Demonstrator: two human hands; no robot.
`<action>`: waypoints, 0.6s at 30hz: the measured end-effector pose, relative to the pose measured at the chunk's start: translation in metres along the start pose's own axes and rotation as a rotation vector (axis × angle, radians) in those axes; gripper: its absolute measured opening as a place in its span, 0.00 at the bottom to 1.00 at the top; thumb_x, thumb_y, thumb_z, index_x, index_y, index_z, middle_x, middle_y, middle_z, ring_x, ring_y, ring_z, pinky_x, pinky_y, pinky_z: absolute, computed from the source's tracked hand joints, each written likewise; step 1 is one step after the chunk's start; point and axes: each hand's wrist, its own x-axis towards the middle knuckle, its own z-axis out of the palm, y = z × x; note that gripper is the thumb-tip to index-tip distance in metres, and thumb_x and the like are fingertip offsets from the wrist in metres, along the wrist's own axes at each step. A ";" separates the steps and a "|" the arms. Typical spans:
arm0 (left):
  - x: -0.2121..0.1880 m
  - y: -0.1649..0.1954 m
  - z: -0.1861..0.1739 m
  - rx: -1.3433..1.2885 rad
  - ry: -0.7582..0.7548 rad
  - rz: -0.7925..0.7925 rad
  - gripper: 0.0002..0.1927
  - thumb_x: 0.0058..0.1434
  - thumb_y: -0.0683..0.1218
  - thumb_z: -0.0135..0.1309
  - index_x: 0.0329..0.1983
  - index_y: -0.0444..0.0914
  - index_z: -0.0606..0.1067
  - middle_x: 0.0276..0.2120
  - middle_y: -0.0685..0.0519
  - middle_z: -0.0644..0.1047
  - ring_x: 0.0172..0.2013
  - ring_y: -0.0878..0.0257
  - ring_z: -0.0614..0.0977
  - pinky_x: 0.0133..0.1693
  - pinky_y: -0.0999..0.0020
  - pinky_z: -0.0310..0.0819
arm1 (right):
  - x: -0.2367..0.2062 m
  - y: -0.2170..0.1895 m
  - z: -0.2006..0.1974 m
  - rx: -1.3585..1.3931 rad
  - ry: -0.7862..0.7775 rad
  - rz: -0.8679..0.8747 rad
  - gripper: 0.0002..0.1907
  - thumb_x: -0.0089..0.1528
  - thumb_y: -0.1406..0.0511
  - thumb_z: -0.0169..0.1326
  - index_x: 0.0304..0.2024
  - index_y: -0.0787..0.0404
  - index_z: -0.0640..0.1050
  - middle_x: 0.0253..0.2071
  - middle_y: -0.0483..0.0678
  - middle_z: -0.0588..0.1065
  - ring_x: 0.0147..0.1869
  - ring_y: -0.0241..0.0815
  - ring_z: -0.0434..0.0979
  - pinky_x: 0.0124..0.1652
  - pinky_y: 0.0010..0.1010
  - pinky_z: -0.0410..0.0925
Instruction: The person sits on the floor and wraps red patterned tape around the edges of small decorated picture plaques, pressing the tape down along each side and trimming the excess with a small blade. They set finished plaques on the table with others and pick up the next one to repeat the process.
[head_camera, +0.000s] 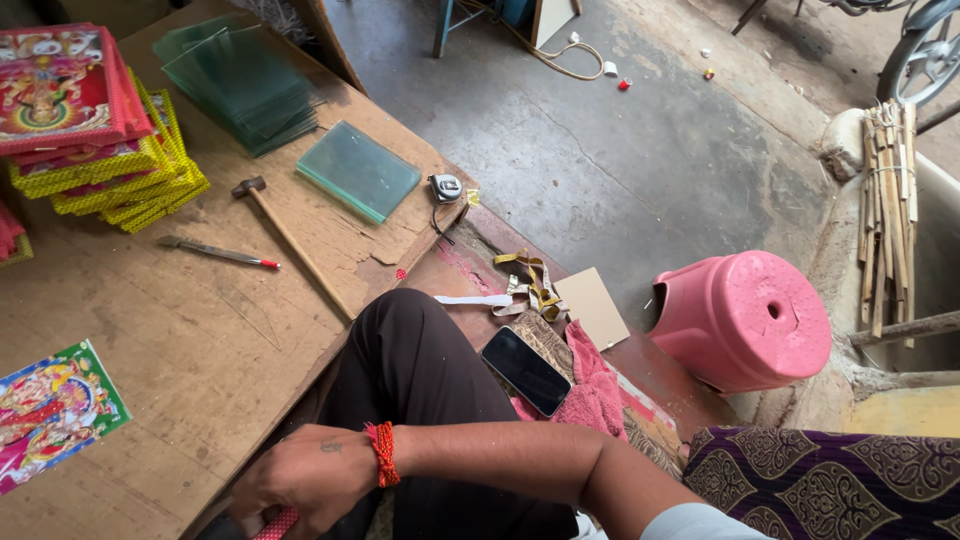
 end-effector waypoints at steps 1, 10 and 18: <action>-0.001 0.003 0.003 -0.011 0.004 -0.001 0.39 0.59 0.47 0.66 0.70 0.39 0.59 0.60 0.47 0.70 0.57 0.54 0.76 0.60 0.57 0.75 | 0.001 0.000 0.000 -0.001 -0.006 -0.005 0.13 0.54 0.58 0.62 0.40 0.50 0.78 0.41 0.38 0.78 0.46 0.38 0.81 0.45 0.32 0.73; -0.013 0.019 0.051 -0.093 0.024 -0.015 0.42 0.61 0.45 0.66 0.72 0.37 0.56 0.62 0.47 0.69 0.59 0.54 0.76 0.60 0.57 0.76 | -0.002 -0.005 -0.020 0.103 0.061 0.090 0.19 0.52 0.60 0.61 0.46 0.53 0.78 0.41 0.40 0.78 0.43 0.38 0.82 0.44 0.30 0.74; -0.038 0.016 0.002 -0.236 0.054 -0.039 0.44 0.62 0.42 0.66 0.74 0.36 0.53 0.64 0.47 0.69 0.61 0.55 0.76 0.60 0.58 0.76 | -0.016 -0.045 -0.009 -0.361 0.504 -0.067 0.24 0.66 0.69 0.58 0.65 0.58 0.72 0.65 0.55 0.71 0.68 0.54 0.76 0.61 0.44 0.71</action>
